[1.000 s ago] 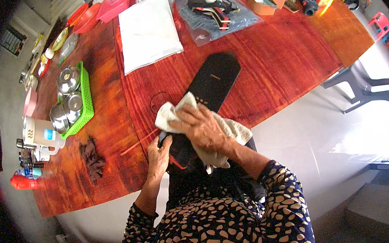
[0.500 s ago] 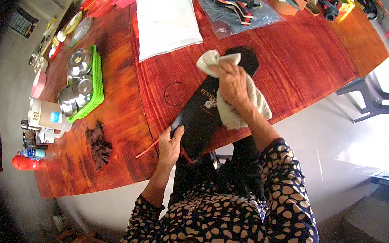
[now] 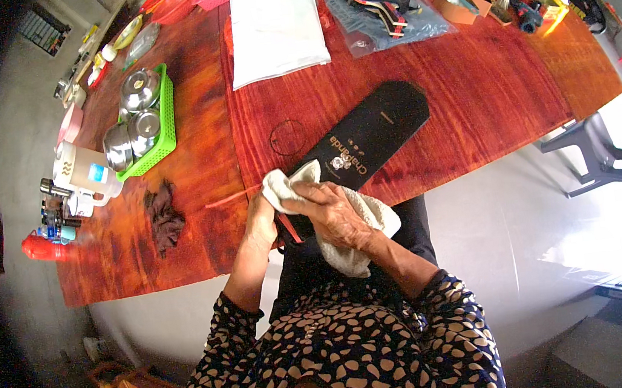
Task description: The person wipes the surface of a white plastic package, a black rectangular pouch, a small plastic bag, and a black circular case using a cloth. The person handles each item individually, wiping it thoroughly before placing it back on the table.
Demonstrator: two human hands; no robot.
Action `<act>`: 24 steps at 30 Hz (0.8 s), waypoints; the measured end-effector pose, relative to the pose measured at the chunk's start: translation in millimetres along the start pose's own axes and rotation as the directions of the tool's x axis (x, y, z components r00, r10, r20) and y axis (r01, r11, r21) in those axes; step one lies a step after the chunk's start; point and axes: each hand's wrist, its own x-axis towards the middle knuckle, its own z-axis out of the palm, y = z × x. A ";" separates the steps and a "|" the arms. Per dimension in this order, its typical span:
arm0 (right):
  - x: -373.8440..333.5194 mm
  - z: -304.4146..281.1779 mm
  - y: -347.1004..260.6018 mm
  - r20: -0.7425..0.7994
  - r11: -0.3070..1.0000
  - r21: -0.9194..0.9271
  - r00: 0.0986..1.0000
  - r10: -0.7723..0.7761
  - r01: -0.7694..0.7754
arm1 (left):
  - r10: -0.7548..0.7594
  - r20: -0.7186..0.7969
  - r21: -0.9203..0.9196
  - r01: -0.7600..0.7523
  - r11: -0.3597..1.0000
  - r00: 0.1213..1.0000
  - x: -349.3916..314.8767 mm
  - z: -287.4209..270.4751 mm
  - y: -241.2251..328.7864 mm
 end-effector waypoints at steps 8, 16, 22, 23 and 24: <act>-26.1 -78.5 -3.3 0.505 0.922 0.357 0.862 -0.054 -0.151 | -0.015 -0.001 -0.081 0.014 0.997 1.000 16.6 -2.9 -6.0; 35.0 -70.0 37.4 -0.203 0.920 -0.281 0.954 0.222 -0.274 | -0.114 0.190 -0.189 0.150 0.970 0.975 7.2 -2.5 11.3; 61.8 -24.4 72.4 -0.192 0.853 -0.510 0.981 0.009 -0.107 | -0.071 0.033 -0.168 0.076 0.983 0.997 2.3 -1.2 10.5; 59.1 -23.7 71.5 -0.148 0.876 -0.478 0.989 -0.005 -0.067 | -0.073 -0.014 -0.182 0.069 0.981 0.997 -2.1 5.0 11.7; 54.6 -23.1 69.0 -0.102 0.902 -0.429 0.995 -0.005 -0.040 | -0.030 -0.059 -0.149 0.021 0.989 0.998 1.5 5.2 7.7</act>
